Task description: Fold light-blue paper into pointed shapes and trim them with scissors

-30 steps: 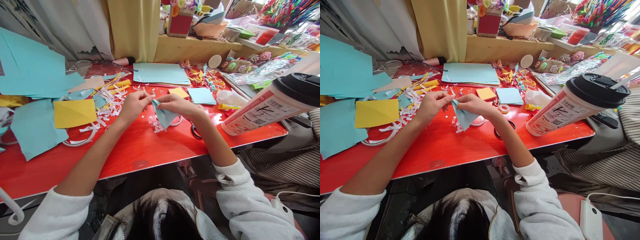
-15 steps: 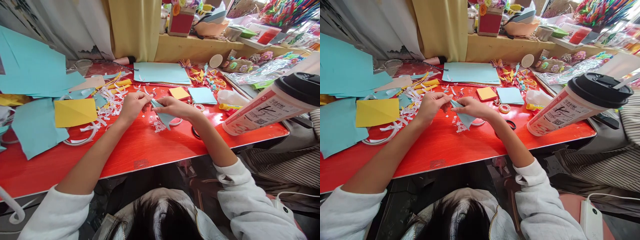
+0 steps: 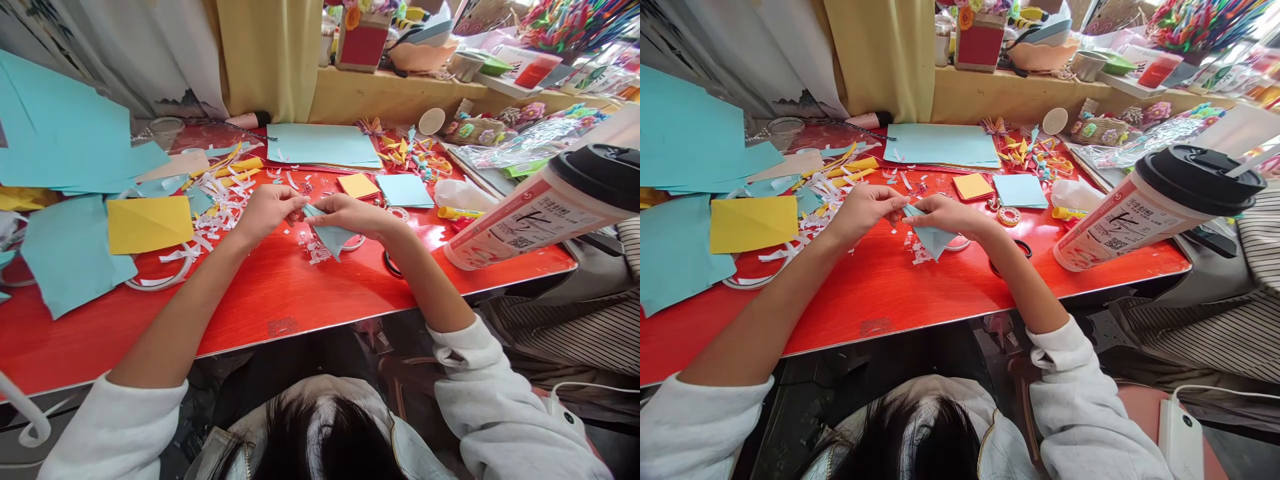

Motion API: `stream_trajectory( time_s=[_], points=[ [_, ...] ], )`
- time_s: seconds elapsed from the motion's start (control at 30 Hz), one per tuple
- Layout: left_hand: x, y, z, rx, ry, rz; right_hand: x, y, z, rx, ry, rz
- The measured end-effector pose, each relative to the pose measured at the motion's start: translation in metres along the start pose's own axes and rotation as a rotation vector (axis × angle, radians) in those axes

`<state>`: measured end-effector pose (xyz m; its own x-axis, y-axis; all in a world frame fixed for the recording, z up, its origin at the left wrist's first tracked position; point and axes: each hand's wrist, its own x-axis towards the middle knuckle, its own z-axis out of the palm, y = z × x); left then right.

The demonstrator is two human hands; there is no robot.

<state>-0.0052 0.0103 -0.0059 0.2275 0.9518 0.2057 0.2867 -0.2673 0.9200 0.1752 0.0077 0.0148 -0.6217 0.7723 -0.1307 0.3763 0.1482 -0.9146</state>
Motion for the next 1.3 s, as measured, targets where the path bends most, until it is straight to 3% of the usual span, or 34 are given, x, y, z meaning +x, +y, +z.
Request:
stream_trajectory(
  time_s=[0.23, 0.43, 0.63, 0.83, 1.1, 1.3],
  points=[
    [0.0001, -0.0018, -0.0009, 0.16, 0.053, 0.07, 0.0009, 0.0026, 0.0014, 0.145, 0.027, 0.071],
    [0.0028, -0.0068, -0.0018, 0.009, -0.026, -0.003, 0.0006, 0.0008, 0.0018, 0.203, 0.017, 0.115],
    [0.0012, -0.0037, -0.0031, 0.141, -0.004, 0.075, 0.001, 0.0036, -0.0021, 0.166, -0.009, 0.09],
    [0.0036, -0.0036, -0.003, -0.006, -0.027, 0.011, 0.0014, 0.003, -0.0002, 0.315, 0.03, 0.055],
    [0.0002, 0.0012, -0.0043, 0.073, -0.017, 0.105, 0.0026, 0.0031, 0.0009, 0.267, -0.002, 0.065],
    [0.0012, 0.0007, -0.0015, 0.015, -0.016, 0.028, 0.0055, 0.0065, 0.0039, 0.231, 0.037, 0.052]
  ],
)
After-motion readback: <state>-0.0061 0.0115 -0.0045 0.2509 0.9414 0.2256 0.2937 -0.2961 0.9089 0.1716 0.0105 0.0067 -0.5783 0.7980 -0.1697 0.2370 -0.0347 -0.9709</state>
